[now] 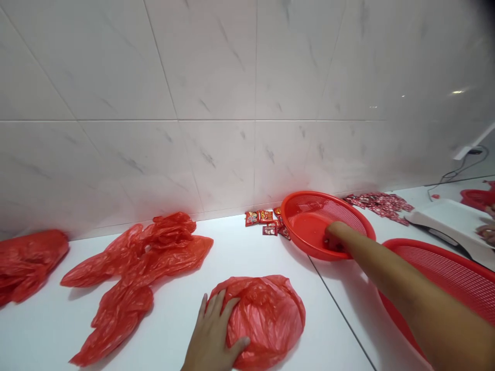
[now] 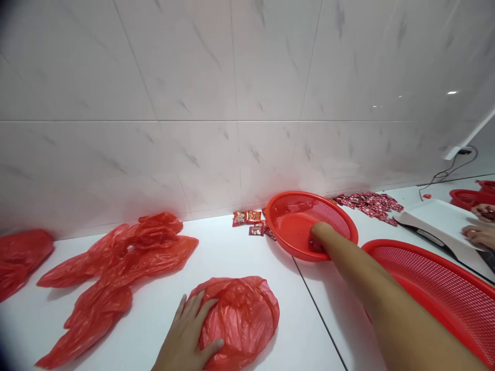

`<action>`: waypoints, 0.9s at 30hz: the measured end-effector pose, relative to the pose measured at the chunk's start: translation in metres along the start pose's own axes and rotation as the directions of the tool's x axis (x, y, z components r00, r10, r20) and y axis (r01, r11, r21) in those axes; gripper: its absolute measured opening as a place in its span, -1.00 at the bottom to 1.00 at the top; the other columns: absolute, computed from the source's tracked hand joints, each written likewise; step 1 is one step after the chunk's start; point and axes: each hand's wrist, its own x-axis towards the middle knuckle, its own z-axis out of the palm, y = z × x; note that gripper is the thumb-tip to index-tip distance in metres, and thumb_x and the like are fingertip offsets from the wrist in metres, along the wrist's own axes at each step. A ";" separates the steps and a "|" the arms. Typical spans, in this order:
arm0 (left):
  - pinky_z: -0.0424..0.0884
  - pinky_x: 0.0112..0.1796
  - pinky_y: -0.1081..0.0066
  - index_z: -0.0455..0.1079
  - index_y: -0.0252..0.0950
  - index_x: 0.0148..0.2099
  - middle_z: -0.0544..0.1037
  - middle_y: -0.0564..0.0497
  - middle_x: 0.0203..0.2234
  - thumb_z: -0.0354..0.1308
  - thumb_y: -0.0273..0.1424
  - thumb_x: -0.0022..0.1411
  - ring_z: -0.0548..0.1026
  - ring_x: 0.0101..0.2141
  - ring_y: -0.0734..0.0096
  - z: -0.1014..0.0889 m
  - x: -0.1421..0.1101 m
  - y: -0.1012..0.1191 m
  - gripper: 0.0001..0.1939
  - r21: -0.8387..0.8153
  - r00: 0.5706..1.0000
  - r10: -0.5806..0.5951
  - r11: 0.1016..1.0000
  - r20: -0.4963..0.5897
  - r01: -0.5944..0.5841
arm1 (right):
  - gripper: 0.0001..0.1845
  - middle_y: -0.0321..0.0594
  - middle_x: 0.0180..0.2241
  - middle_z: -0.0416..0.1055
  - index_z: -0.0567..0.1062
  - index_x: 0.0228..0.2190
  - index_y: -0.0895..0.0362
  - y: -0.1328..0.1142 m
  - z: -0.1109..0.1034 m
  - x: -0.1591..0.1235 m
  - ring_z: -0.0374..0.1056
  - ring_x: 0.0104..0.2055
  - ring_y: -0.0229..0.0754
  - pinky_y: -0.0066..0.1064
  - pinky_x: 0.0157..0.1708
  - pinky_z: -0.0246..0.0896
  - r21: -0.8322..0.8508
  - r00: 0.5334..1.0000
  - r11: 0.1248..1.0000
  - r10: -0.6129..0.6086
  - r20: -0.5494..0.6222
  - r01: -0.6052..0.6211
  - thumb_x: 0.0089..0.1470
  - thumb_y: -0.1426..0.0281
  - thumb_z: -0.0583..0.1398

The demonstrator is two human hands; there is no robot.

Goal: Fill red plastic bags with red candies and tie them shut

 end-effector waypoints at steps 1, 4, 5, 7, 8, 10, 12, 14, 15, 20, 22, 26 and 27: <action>-0.04 0.40 -0.33 0.33 -0.02 0.40 0.33 -0.16 0.41 0.33 0.00 0.21 0.23 0.41 -0.17 -0.001 0.000 0.001 -0.24 -0.008 1.000 -0.011 1.000 0.019 0.011 | -0.75 -0.19 -0.16 0.54 0.55 -0.10 0.20 0.000 -0.001 -0.004 0.49 -0.21 -0.22 -0.30 -0.18 0.51 -0.016 0.999 1.000 -0.004 0.032 0.005 0.35 0.26 0.28; -0.10 0.42 -0.33 0.34 -0.04 0.40 0.32 -0.15 0.41 0.33 -0.04 0.21 0.20 0.42 -0.16 -0.003 0.002 0.004 -0.25 -0.031 0.997 -0.038 0.999 0.060 0.040 | -0.80 -0.22 -0.40 0.50 0.56 -0.32 0.22 0.002 -0.012 -0.022 0.42 -0.40 -0.24 -0.40 -0.37 0.38 -0.012 0.994 0.999 -0.051 0.097 0.052 0.23 0.31 0.34; -0.12 0.42 -0.32 0.34 -0.04 0.40 0.32 -0.15 0.41 0.33 -0.04 0.21 0.20 0.42 -0.16 -0.004 0.003 0.005 -0.25 -0.037 0.997 -0.045 0.998 0.066 0.048 | -0.79 -0.24 -0.47 0.46 0.54 -0.39 0.21 0.003 -0.018 -0.030 0.38 -0.46 -0.24 -0.42 -0.44 0.30 0.018 0.992 0.996 -0.089 0.086 0.088 0.18 0.33 0.34; -0.16 0.43 -0.30 0.35 -0.06 0.40 0.32 -0.16 0.41 0.32 -0.03 0.22 0.19 0.43 -0.15 -0.005 0.004 0.006 -0.26 -0.043 0.996 -0.055 0.997 0.074 0.059 | -0.79 -0.25 -0.54 0.41 0.51 -0.45 0.18 0.003 -0.034 -0.049 0.31 -0.53 -0.26 -0.45 -0.52 0.17 0.097 0.984 0.981 -0.173 0.034 0.169 0.11 0.32 0.34; -0.17 0.43 -0.29 0.35 -0.07 0.40 0.32 -0.17 0.41 0.31 -0.03 0.22 0.18 0.43 -0.15 -0.006 0.005 0.008 -0.26 -0.046 0.995 -0.059 0.997 0.078 0.062 | -0.79 -0.26 -0.53 0.41 0.49 -0.44 0.16 0.002 -0.043 -0.061 0.30 -0.53 -0.27 -0.47 -0.53 0.14 0.134 0.978 0.969 -0.210 0.000 0.209 0.10 0.30 0.33; -0.18 0.43 -0.28 0.35 -0.09 0.39 0.32 -0.19 0.41 0.31 -0.03 0.21 0.17 0.44 -0.14 -0.008 0.005 0.010 -0.25 -0.050 0.995 -0.064 0.996 0.081 0.068 | -0.80 -0.24 -0.47 0.44 0.45 -0.43 0.13 -0.002 -0.057 -0.091 0.32 -0.48 -0.27 -0.49 -0.50 0.15 0.194 0.957 0.938 -0.280 -0.070 0.288 0.09 0.27 0.30; -0.19 0.44 -0.27 0.35 -0.11 0.39 0.33 -0.20 0.40 0.33 -0.06 0.19 0.15 0.44 -0.13 -0.010 0.005 0.013 -0.24 -0.054 0.995 -0.063 0.996 0.079 0.068 | -0.81 -0.21 -0.38 0.49 0.39 -0.43 0.09 -0.011 -0.058 -0.132 0.38 -0.38 -0.22 -0.47 -0.42 0.20 0.276 0.906 0.864 -0.394 -0.154 0.422 0.07 0.28 0.27; -0.18 0.44 -0.27 0.34 -0.14 0.39 0.33 -0.22 0.40 0.34 -0.07 0.18 0.14 0.45 -0.13 -0.012 0.004 0.016 -0.22 -0.061 0.995 -0.064 0.996 0.077 0.068 | -0.83 -0.17 -0.34 0.50 0.35 -0.45 0.08 -0.028 -0.039 -0.180 0.43 -0.28 -0.14 -0.43 -0.35 0.23 0.370 0.788 0.697 -0.559 -0.257 0.615 0.02 0.32 0.26; -0.18 0.44 -0.27 0.33 -0.15 0.40 0.32 -0.24 0.40 0.34 -0.07 0.17 0.12 0.45 -0.13 -0.013 0.003 0.018 -0.21 -0.065 0.995 -0.065 0.995 0.077 0.070 | -0.85 -0.19 -0.35 0.49 0.34 -0.46 0.07 -0.040 -0.022 -0.203 0.43 -0.25 -0.13 -0.41 -0.31 0.24 0.383 0.724 0.619 -0.633 -0.272 0.685 0.01 0.35 0.25; -0.17 0.43 -0.28 0.27 -0.25 0.43 0.25 -0.31 0.43 0.31 -0.02 0.19 -0.02 0.49 -0.17 -0.013 -0.005 0.024 -0.15 -0.085 0.996 -0.058 0.994 0.075 0.064 | -0.93 -0.30 -0.39 0.50 0.42 -0.46 0.07 -0.128 0.113 -0.254 0.32 -0.37 -0.21 -0.39 -0.33 0.07 0.131 0.451 0.433 -0.866 -0.216 0.892 -0.02 0.49 0.20; -0.14 0.42 -0.29 0.25 -0.28 0.43 0.14 -0.34 0.47 0.31 -0.05 0.20 -0.08 0.50 -0.20 -0.012 -0.008 0.024 -0.15 -0.085 0.996 -0.059 0.994 0.066 0.065 | -0.91 -0.27 -0.36 0.53 0.47 -0.42 0.08 -0.163 0.160 -0.239 0.33 -0.34 -0.17 -0.37 -0.36 -0.01 0.056 0.581 0.588 -0.773 -0.253 0.807 -0.05 0.49 0.24; -0.07 0.39 -0.36 0.19 -0.32 0.47 -0.13 -0.39 0.54 0.36 -0.03 0.15 -0.15 0.49 -0.39 -0.007 -0.013 0.021 -0.04 -0.091 0.994 -0.087 0.992 0.061 0.093 | -0.84 -0.17 -0.26 0.57 0.51 -0.26 0.13 -0.202 0.202 -0.197 0.41 -0.24 -0.12 -0.37 -0.35 -0.01 0.120 0.748 0.761 -0.575 -0.331 0.638 0.11 0.48 0.16; -0.05 0.37 -0.38 0.18 -0.31 0.48 -0.16 -0.39 0.54 0.37 -0.03 0.14 -0.16 0.49 -0.43 -0.005 -0.014 0.020 -0.02 -0.093 0.995 -0.080 0.992 0.052 0.084 | -0.84 -0.15 -0.24 0.58 0.51 -0.23 0.14 -0.205 0.204 -0.192 0.43 -0.22 -0.10 -0.37 -0.35 0.00 0.135 0.757 0.768 -0.558 -0.341 0.626 0.14 0.46 0.15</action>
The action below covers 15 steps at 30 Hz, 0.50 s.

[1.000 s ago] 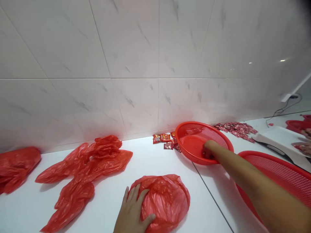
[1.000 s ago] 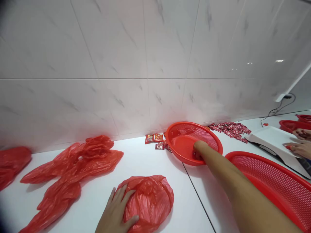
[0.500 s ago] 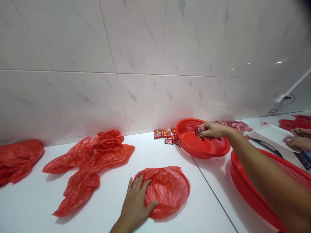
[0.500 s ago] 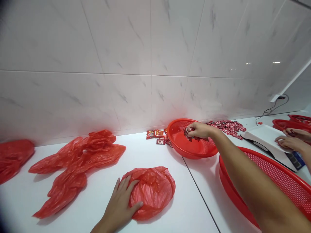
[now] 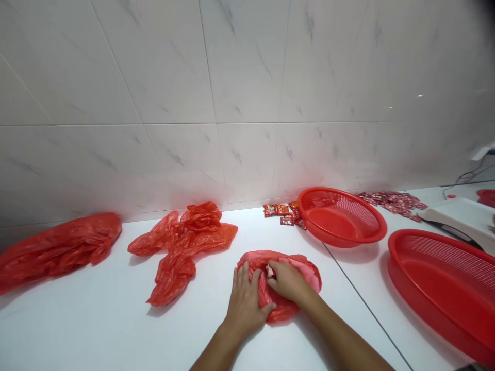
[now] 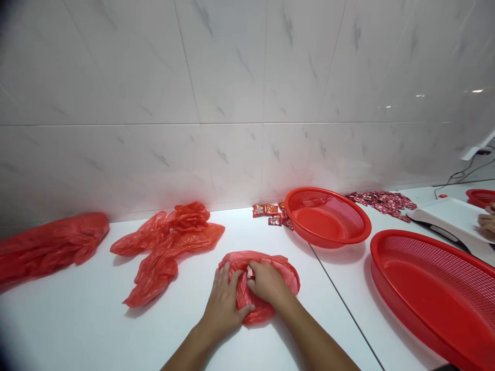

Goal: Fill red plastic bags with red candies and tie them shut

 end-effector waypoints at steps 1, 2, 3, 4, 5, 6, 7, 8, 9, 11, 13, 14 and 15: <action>-0.04 0.36 -0.40 0.17 -0.30 0.48 -0.18 -0.38 0.54 0.38 -0.03 0.12 -0.18 0.49 -0.45 0.001 0.000 -0.001 -0.01 -0.001 1.000 0.017 1.000 -0.017 -0.017 | -0.85 -0.14 -0.24 0.58 0.50 -0.23 0.15 0.000 0.001 0.004 0.44 -0.21 -0.10 -0.37 -0.35 0.01 0.008 1.000 1.000 0.014 -0.006 -0.014 0.16 0.44 0.16; -0.02 0.35 -0.42 0.16 -0.29 0.48 -0.19 -0.37 0.54 0.40 -0.04 0.11 -0.18 0.48 -0.47 0.001 -0.001 -0.002 0.00 -0.001 0.998 0.042 0.999 -0.044 -0.042 | -0.86 -0.15 -0.24 0.58 0.50 -0.23 0.16 0.000 0.000 0.006 0.44 -0.21 -0.10 -0.37 -0.35 0.02 0.017 1.000 1.000 0.023 -0.003 -0.023 0.16 0.42 0.18; 0.01 0.34 -0.43 0.16 -0.28 0.47 -0.18 -0.36 0.55 0.41 -0.06 0.11 -0.17 0.48 -0.48 0.001 -0.001 -0.003 -0.01 -0.001 0.994 0.070 0.998 -0.084 -0.070 | -0.86 -0.15 -0.24 0.58 0.50 -0.23 0.16 -0.001 -0.003 0.008 0.45 -0.23 -0.11 -0.38 -0.36 0.03 0.026 1.000 0.999 0.027 0.005 -0.027 0.14 0.41 0.21; 0.05 0.33 -0.43 0.17 -0.27 0.47 -0.16 -0.35 0.54 0.40 -0.08 0.12 -0.15 0.48 -0.47 -0.001 -0.001 -0.002 -0.04 0.001 0.986 0.106 0.994 -0.133 -0.106 | -0.86 -0.16 -0.25 0.58 0.51 -0.23 0.16 -0.002 -0.007 0.008 0.45 -0.26 -0.13 -0.38 -0.37 0.04 0.037 0.999 0.999 0.028 0.016 -0.028 0.13 0.40 0.24; 0.09 0.32 -0.41 0.19 -0.26 0.45 -0.10 -0.35 0.53 0.38 -0.11 0.15 -0.10 0.48 -0.43 -0.003 -0.002 -0.001 -0.10 0.005 0.971 0.149 0.989 -0.189 -0.151 | -0.86 -0.18 -0.26 0.58 0.51 -0.23 0.15 -0.004 -0.012 0.007 0.45 -0.28 -0.14 -0.39 -0.39 0.06 0.046 0.999 0.999 0.026 0.026 -0.027 0.13 0.38 0.25; 0.13 0.32 -0.38 0.23 -0.26 0.42 -0.01 -0.34 0.51 0.35 -0.15 0.20 -0.01 0.46 -0.38 -0.006 -0.003 0.001 -0.19 0.011 0.948 0.196 0.980 -0.253 -0.199 | -0.86 -0.19 -0.27 0.58 0.52 -0.24 0.14 -0.006 -0.019 0.005 0.45 -0.29 -0.15 -0.40 -0.39 0.09 0.056 0.999 0.998 0.021 0.033 -0.022 0.14 0.36 0.25; 0.17 0.31 -0.34 0.29 -0.24 0.37 0.11 -0.32 0.46 0.30 -0.19 0.25 0.09 0.43 -0.30 -0.010 -0.004 0.003 -0.30 0.019 0.916 0.243 0.968 -0.321 -0.250 | -0.86 -0.19 -0.28 0.58 0.53 -0.26 0.13 -0.009 -0.027 0.002 0.45 -0.29 -0.15 -0.40 -0.38 0.11 0.064 0.999 0.998 0.016 0.035 -0.019 0.17 0.33 0.24; 0.21 0.31 -0.29 0.35 -0.22 0.31 0.23 -0.29 0.40 0.26 -0.25 0.29 0.20 0.38 -0.21 -0.014 -0.005 0.006 -0.43 0.026 0.877 0.282 0.955 -0.388 -0.296 | -0.83 -0.18 -0.29 0.58 0.54 -0.27 0.12 -0.011 -0.036 -0.003 0.46 -0.28 -0.13 -0.39 -0.36 0.15 0.072 1.000 0.997 0.011 0.023 -0.013 0.18 0.28 0.24; 0.25 0.29 -0.25 0.40 -0.19 0.23 0.34 -0.26 0.31 0.23 -0.31 0.31 0.30 0.32 -0.14 -0.018 -0.006 0.008 -0.54 0.029 0.836 0.311 0.942 -0.453 -0.334 | -0.80 -0.17 -0.27 0.58 0.55 -0.26 0.11 -0.013 -0.046 -0.011 0.47 -0.24 -0.10 -0.37 -0.32 0.20 0.083 1.000 0.997 -0.005 -0.002 0.005 0.19 0.24 0.25; 0.35 0.23 -0.17 0.46 -0.16 0.08 0.47 -0.20 0.12 0.20 -0.42 0.29 0.42 0.18 -0.05 -0.024 -0.009 0.011 -0.69 0.023 0.760 0.320 0.927 -0.566 -0.373 | -0.75 -0.16 -0.15 0.59 0.58 -0.17 0.06 -0.016 -0.065 -0.031 0.48 -0.12 -0.03 -0.30 -0.20 0.29 0.126 0.994 0.989 -0.068 -0.084 0.078 0.17 0.19 0.28; 0.43 0.14 -0.11 0.45 -0.15 -0.01 0.49 -0.16 -0.03 0.20 -0.48 0.26 0.45 0.08 -0.02 -0.028 -0.011 0.013 -0.74 0.008 0.703 0.272 0.936 -0.657 -0.353 | -0.72 -0.16 -0.07 0.59 0.59 -0.09 0.00 -0.014 -0.080 -0.055 0.48 -0.05 0.00 -0.25 -0.11 0.34 0.195 0.975 0.966 -0.136 -0.174 0.169 0.19 0.19 0.28; 0.44 0.12 -0.10 0.43 -0.14 -0.03 0.48 -0.15 -0.07 0.20 -0.49 0.26 0.46 0.05 -0.01 -0.029 -0.011 0.013 -0.75 0.002 0.678 0.231 0.947 -0.697 -0.321 | -0.74 -0.15 -0.09 0.59 0.60 -0.09 -0.01 -0.009 -0.084 -0.067 0.49 -0.08 -0.01 -0.24 -0.12 0.36 0.220 0.960 0.954 -0.150 -0.235 0.203 0.23 0.18 0.26; 0.45 0.10 -0.09 0.40 -0.13 -0.02 0.46 -0.14 -0.08 0.21 -0.48 0.25 0.45 0.04 0.00 -0.030 -0.010 0.014 -0.74 -0.005 0.656 0.187 0.960 -0.731 -0.280 | -0.74 -0.13 -0.13 0.58 0.60 -0.12 -0.01 -0.002 -0.085 -0.076 0.49 -0.13 -0.02 -0.24 -0.16 0.38 0.226 0.937 0.949 -0.140 -0.320 0.219 0.25 0.15 0.25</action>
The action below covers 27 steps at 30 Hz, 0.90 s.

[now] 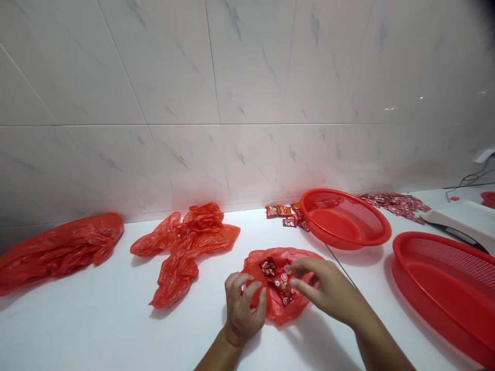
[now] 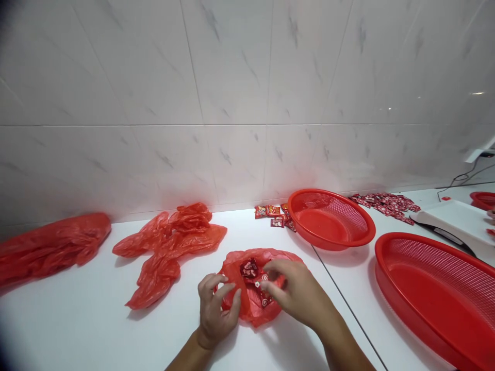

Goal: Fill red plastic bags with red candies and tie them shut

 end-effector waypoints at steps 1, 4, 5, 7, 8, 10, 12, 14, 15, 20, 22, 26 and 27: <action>0.45 0.10 -0.10 0.37 -0.13 0.02 0.43 -0.14 -0.06 0.23 -0.47 0.26 0.44 0.05 -0.01 0.000 0.002 0.000 -0.71 0.021 0.999 -0.037 0.999 -0.036 0.038 | -0.72 -0.10 -0.15 0.57 0.60 -0.14 0.00 0.008 -0.003 -0.009 0.48 -0.17 -0.02 -0.24 -0.20 0.38 -0.018 0.992 1.000 -0.001 -0.123 -0.001 0.26 0.11 0.24; 0.47 0.11 -0.08 0.22 -0.17 0.20 0.33 -0.21 0.07 0.26 -0.37 0.28 0.42 0.12 -0.01 0.002 0.010 0.000 -0.52 0.007 0.988 -0.151 0.989 -0.044 0.151 | -0.40 0.00 -0.02 0.49 0.50 0.09 0.04 0.046 0.001 -0.028 0.45 -0.11 0.05 -0.18 -0.21 0.41 -0.127 0.877 0.986 0.036 -0.479 -0.110 0.12 0.00 0.34; 0.48 0.10 -0.05 0.17 -0.20 0.25 0.31 -0.24 0.10 0.26 -0.31 0.30 0.42 0.13 -0.01 0.001 0.014 0.000 -0.45 -0.016 0.979 -0.202 0.979 -0.009 0.202 | -0.22 0.03 0.06 0.45 0.42 0.20 0.05 0.061 0.005 -0.033 0.44 -0.08 0.07 -0.15 -0.20 0.43 -0.134 0.852 0.976 0.078 -0.517 -0.171 0.05 -0.03 0.37; 0.52 0.05 0.00 0.11 -0.22 0.31 0.35 -0.25 0.13 0.23 -0.20 0.32 0.47 0.11 0.01 -0.006 0.022 0.000 -0.38 -0.044 0.933 -0.332 0.939 0.140 0.340 | -0.12 0.04 0.12 0.41 0.35 0.27 0.06 0.088 0.015 -0.041 0.45 -0.07 0.08 -0.15 -0.23 0.45 -0.098 0.861 0.960 0.187 -0.472 -0.263 0.03 -0.05 0.37; 0.53 0.01 0.03 0.13 -0.21 0.32 0.41 -0.22 0.11 0.21 -0.16 0.33 0.51 0.06 0.03 -0.012 0.026 0.001 -0.39 -0.033 0.883 -0.398 0.908 0.249 0.418 | -0.23 0.02 0.11 0.43 0.41 0.22 0.05 0.098 0.019 -0.045 0.46 -0.08 0.06 -0.16 -0.24 0.45 -0.069 0.877 0.956 0.230 -0.422 -0.284 0.08 -0.04 0.33; 0.53 -0.09 0.09 0.21 -0.18 0.29 0.55 -0.11 -0.08 0.12 -0.13 0.38 0.59 -0.10 0.08 -0.028 0.032 0.004 -0.48 0.030 0.721 -0.499 0.831 0.480 0.555 | -0.52 -0.03 0.05 0.48 0.57 -0.04 0.04 0.112 0.022 -0.052 0.47 -0.09 0.02 -0.20 -0.24 0.44 -0.001 0.902 0.957 0.274 -0.334 -0.291 0.21 -0.03 0.23; 0.51 -0.21 0.16 0.28 -0.15 0.24 0.57 0.03 -0.33 0.04 -0.12 0.42 0.60 -0.29 0.13 -0.048 0.035 0.009 -0.56 0.072 0.572 -0.556 0.752 0.603 0.655 | -0.57 -0.04 0.00 0.51 0.60 -0.33 0.05 0.117 0.016 -0.059 0.47 -0.09 0.01 -0.23 -0.23 0.42 0.084 0.913 0.960 0.281 -0.295 -0.269 0.25 -0.03 0.20; 0.49 -0.24 0.21 0.31 -0.15 0.20 0.54 0.08 -0.41 0.04 -0.05 0.41 0.59 -0.35 0.16 -0.069 0.039 0.019 -0.56 -0.001 0.528 -0.614 0.652 0.586 0.759 | -0.54 -0.03 0.02 0.52 0.56 -0.48 0.07 0.117 0.004 -0.062 0.47 -0.03 0.05 -0.23 -0.16 0.43 0.202 0.916 0.955 0.272 -0.294 -0.219 0.21 -0.04 0.25; 0.50 -0.22 0.23 0.31 -0.16 0.19 0.54 0.08 -0.41 0.08 -0.01 0.39 0.59 -0.33 0.18 -0.080 0.041 0.025 -0.53 -0.073 0.527 -0.644 0.593 0.555 0.802 | -0.53 -0.02 0.04 0.51 0.55 -0.50 0.08 0.115 -0.003 -0.063 0.47 0.03 0.08 -0.21 -0.09 0.44 0.278 0.915 0.943 0.268 -0.303 -0.184 0.19 -0.03 0.27; 0.55 -0.21 0.31 0.26 -0.16 0.28 0.50 0.13 -0.46 0.28 0.02 0.27 0.58 -0.36 0.27 -0.119 0.061 0.059 -0.33 -0.340 0.525 -0.728 0.407 0.441 0.848 | -0.63 -0.01 -0.06 0.58 0.48 -0.39 0.07 0.100 -0.017 -0.057 0.50 0.03 0.09 -0.16 0.00 0.44 0.635 0.917 0.769 0.305 -0.257 -0.078 0.16 0.03 0.32; 0.56 -0.23 0.32 0.28 -0.17 0.28 0.51 0.10 -0.44 0.32 0.00 0.25 0.58 -0.35 0.29 -0.127 0.067 0.063 -0.33 -0.375 0.551 -0.719 0.415 0.423 0.829 | -0.67 -0.11 -0.26 0.58 0.45 -0.30 0.06 0.089 -0.012 -0.053 0.52 -0.16 -0.01 -0.22 -0.12 0.44 0.675 0.933 0.728 0.317 -0.172 -0.122 0.18 0.06 0.31; 0.60 -0.22 0.34 0.35 -0.19 0.23 0.58 0.01 -0.31 0.36 -0.05 0.26 0.61 -0.28 0.28 -0.135 0.076 0.051 -0.40 -0.375 0.601 -0.642 0.470 0.476 0.799 | -0.64 -0.27 -0.47 0.42 0.51 -0.27 0.11 0.067 -0.009 -0.046 0.36 -0.39 -0.15 -0.34 -0.32 0.33 0.522 0.961 0.811 0.265 0.077 -0.265 0.20 0.05 0.25; 0.61 -0.21 0.33 0.36 -0.20 0.21 0.59 -0.01 -0.29 0.37 -0.07 0.26 0.62 -0.25 0.26 -0.137 0.081 0.048 -0.41 -0.374 0.617 -0.625 0.491 0.478 0.787 | -0.61 -0.28 -0.47 0.40 0.52 -0.34 0.13 0.062 -0.012 -0.044 0.33 -0.39 -0.17 -0.35 -0.33 0.32 0.471 0.962 0.839 0.239 0.133 -0.273 0.21 0.04 0.23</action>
